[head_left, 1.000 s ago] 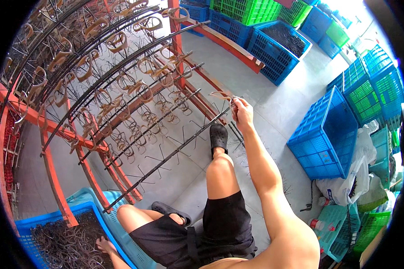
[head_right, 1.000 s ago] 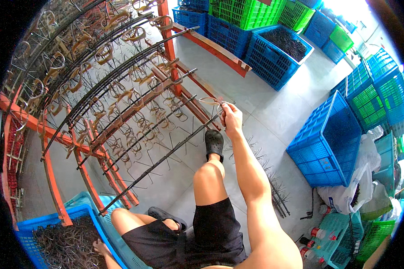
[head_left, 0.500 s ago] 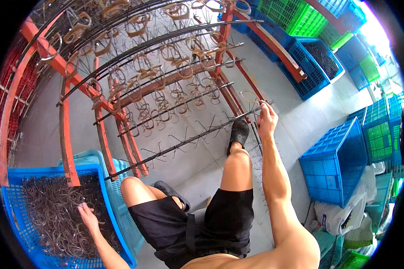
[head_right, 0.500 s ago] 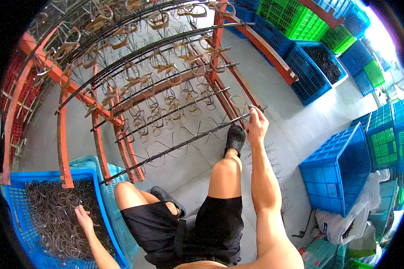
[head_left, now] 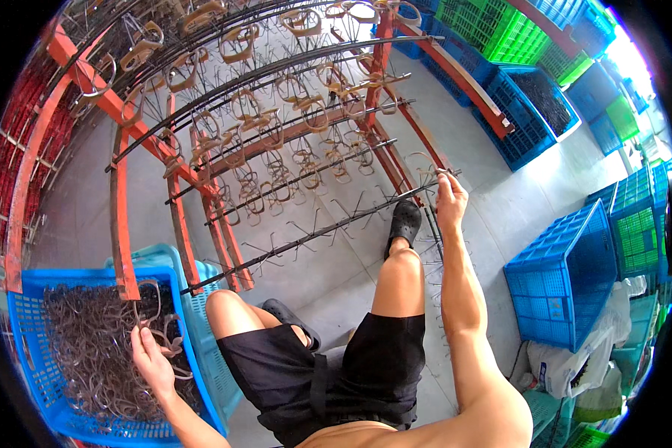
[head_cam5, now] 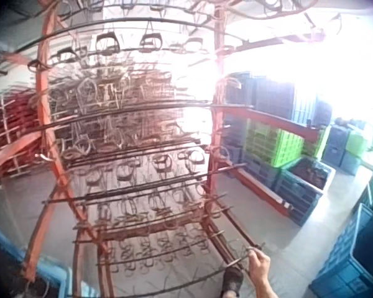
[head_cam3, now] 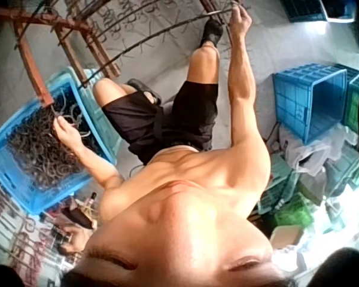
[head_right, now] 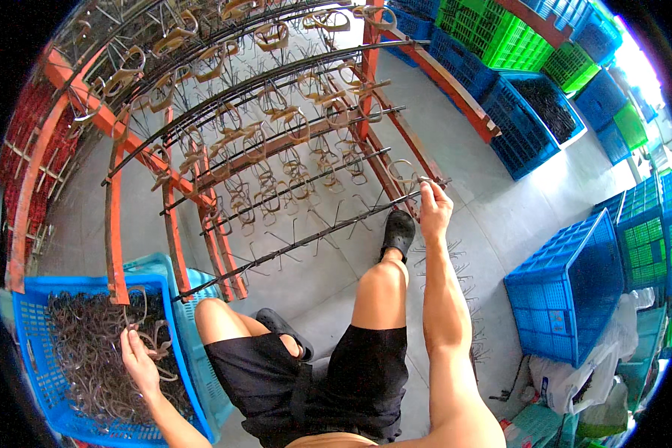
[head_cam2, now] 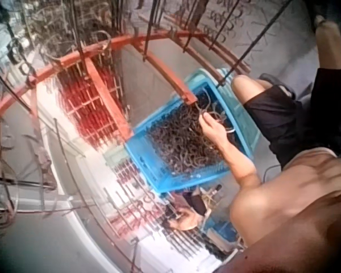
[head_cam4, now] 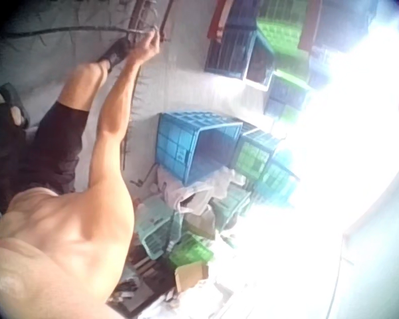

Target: The person sits on a low stool and repeatedly picks up wire loops from a blue basket, then threads and twists them onto horizontal rods of a red metal rack. The person handles the wire loops one at a time and secures them along the rack's bars.

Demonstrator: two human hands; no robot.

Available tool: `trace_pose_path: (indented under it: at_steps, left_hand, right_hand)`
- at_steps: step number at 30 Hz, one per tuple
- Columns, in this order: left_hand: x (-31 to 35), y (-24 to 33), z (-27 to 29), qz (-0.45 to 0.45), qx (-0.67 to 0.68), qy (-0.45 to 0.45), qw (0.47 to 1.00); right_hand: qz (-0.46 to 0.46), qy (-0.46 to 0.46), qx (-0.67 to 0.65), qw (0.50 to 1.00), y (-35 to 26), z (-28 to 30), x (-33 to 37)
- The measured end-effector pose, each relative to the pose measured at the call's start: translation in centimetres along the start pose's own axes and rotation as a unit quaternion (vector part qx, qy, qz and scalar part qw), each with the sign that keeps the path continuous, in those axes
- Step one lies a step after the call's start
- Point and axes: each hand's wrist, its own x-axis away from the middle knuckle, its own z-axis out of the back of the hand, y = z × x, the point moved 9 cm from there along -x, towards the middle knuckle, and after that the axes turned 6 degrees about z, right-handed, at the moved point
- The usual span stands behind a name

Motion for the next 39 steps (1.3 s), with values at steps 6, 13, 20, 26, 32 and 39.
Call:
trace_pose_path:
  at_steps: [6,13,20,26,32,39]
  left_hand:
    - [1.4,-2.3,0.5,0.129,0.117,0.003,0.985]
    - [5.9,1.1,-5.4,0.08,0.192,-0.182,0.961]
    - [7.1,7.8,-12.8,-0.132,0.23,-0.292,0.919]
    - [7.3,9.4,-15.3,-0.08,0.319,-0.301,0.895]
    - [9.2,11.5,-17.4,-0.075,0.277,-0.384,0.878]
    - [11.0,13.3,-20.4,-0.167,0.214,-0.409,0.871]
  right_hand:
    - [0.056,0.033,0.045,0.997,0.9,1.2,-1.3]
    - [0.062,0.038,0.085,0.994,1.4,1.1,-2.5]
    - [0.14,0.046,0.17,0.974,-1.2,-0.2,-1.1]
    - [0.04,0.001,0.107,0.993,0.4,0.8,-3.0]
    - [0.133,0.011,0.38,0.915,-4.3,0.6,-1.0]
    - [0.172,-0.599,0.093,0.776,-15.4,-14.8,20.5]
